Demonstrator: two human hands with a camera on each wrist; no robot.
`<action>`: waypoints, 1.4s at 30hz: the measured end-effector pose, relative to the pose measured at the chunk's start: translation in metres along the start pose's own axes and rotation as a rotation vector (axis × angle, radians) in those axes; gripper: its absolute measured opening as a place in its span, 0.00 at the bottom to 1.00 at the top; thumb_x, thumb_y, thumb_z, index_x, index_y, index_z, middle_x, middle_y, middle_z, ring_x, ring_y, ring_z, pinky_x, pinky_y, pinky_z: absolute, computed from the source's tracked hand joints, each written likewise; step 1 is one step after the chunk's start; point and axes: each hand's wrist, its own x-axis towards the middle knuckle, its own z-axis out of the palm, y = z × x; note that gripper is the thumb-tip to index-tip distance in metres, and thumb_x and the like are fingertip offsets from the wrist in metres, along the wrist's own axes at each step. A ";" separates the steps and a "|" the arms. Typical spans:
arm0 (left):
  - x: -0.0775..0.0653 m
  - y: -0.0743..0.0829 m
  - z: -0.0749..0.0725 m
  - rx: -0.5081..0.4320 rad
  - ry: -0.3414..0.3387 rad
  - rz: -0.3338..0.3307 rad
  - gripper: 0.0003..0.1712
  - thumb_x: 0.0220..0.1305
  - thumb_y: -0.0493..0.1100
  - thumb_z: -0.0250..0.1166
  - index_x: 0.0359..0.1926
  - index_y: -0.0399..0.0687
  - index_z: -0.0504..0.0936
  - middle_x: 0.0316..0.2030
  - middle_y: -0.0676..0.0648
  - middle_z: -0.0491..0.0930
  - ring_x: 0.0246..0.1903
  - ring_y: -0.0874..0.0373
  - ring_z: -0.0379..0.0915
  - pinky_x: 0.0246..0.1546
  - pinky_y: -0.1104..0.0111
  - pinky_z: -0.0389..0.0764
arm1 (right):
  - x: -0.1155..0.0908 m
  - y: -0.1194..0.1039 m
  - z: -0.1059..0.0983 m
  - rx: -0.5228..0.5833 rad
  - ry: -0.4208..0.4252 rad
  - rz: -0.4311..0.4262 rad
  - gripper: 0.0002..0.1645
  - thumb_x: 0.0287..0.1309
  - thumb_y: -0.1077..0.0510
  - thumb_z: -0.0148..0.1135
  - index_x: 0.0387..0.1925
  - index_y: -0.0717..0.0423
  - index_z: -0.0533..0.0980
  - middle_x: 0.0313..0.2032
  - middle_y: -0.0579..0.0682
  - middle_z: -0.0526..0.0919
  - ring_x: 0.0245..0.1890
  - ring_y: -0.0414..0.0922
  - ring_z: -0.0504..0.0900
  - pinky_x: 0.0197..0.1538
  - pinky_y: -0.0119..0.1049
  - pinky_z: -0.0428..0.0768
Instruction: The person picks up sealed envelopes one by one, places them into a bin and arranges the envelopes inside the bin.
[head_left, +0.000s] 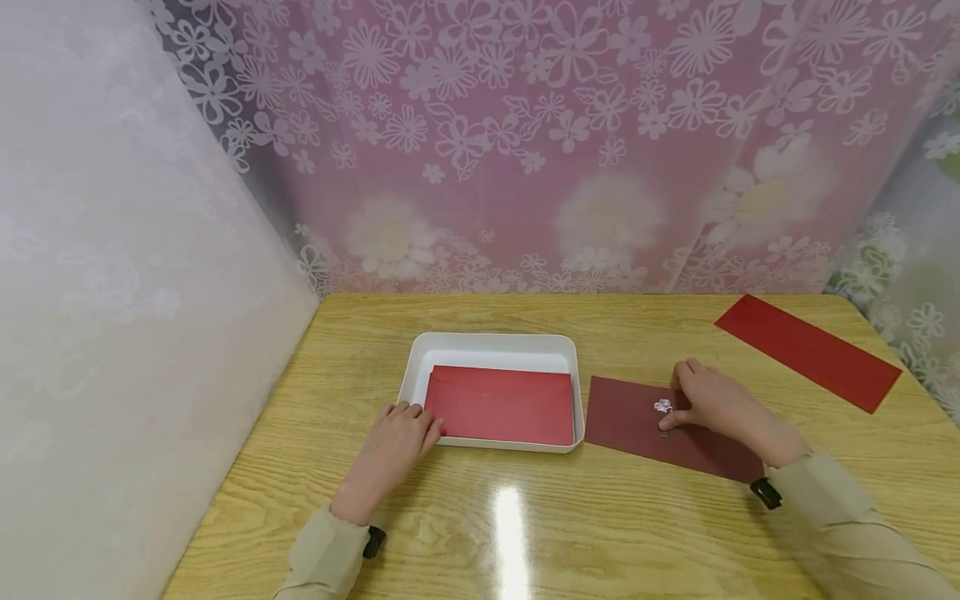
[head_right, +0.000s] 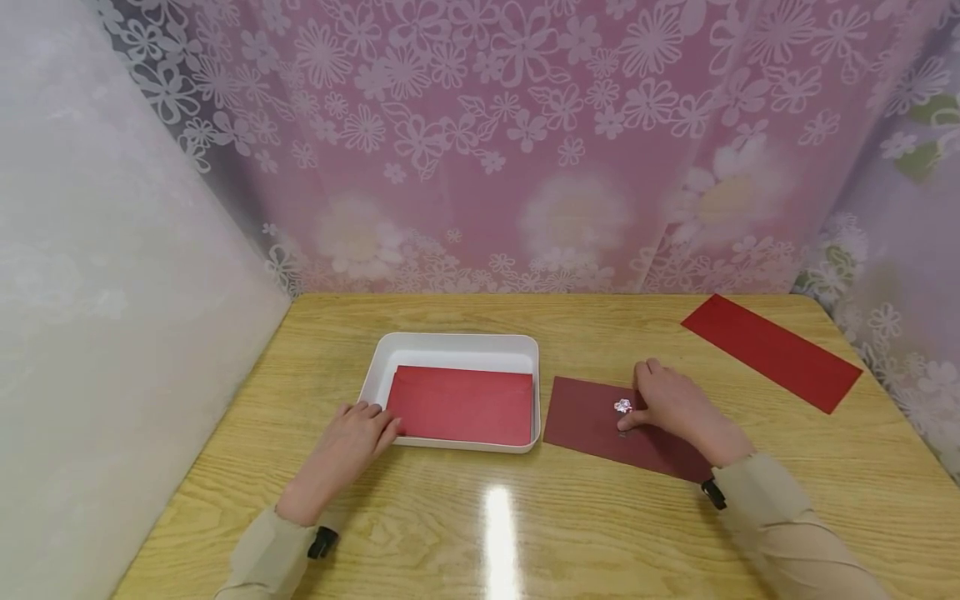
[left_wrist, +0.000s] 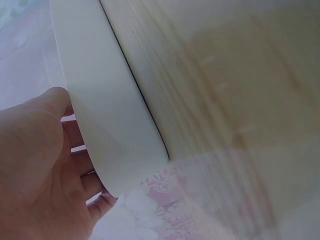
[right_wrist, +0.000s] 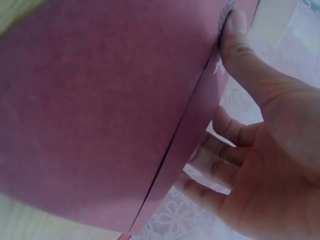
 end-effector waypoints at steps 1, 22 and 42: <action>0.000 0.000 0.001 0.002 -0.001 0.001 0.22 0.69 0.44 0.66 0.18 0.50 0.71 0.17 0.53 0.64 0.22 0.55 0.62 0.35 0.63 0.69 | 0.000 0.000 0.000 0.009 -0.003 0.002 0.34 0.46 0.42 0.78 0.38 0.61 0.69 0.30 0.50 0.69 0.28 0.44 0.66 0.32 0.38 0.68; 0.000 0.000 0.000 -0.003 -0.018 -0.012 0.22 0.70 0.44 0.65 0.18 0.50 0.71 0.18 0.53 0.65 0.22 0.55 0.61 0.35 0.64 0.68 | -0.005 0.000 -0.001 -0.260 0.460 -0.238 0.12 0.54 0.57 0.74 0.33 0.50 0.75 0.23 0.41 0.71 0.19 0.37 0.67 0.24 0.34 0.64; -0.001 -0.001 0.000 -0.005 -0.001 0.008 0.23 0.69 0.44 0.65 0.18 0.51 0.68 0.17 0.53 0.63 0.22 0.56 0.59 0.34 0.64 0.67 | -0.013 -0.022 -0.054 -0.365 0.805 -0.332 0.33 0.81 0.40 0.36 0.35 0.59 0.78 0.28 0.56 0.83 0.25 0.53 0.80 0.29 0.45 0.70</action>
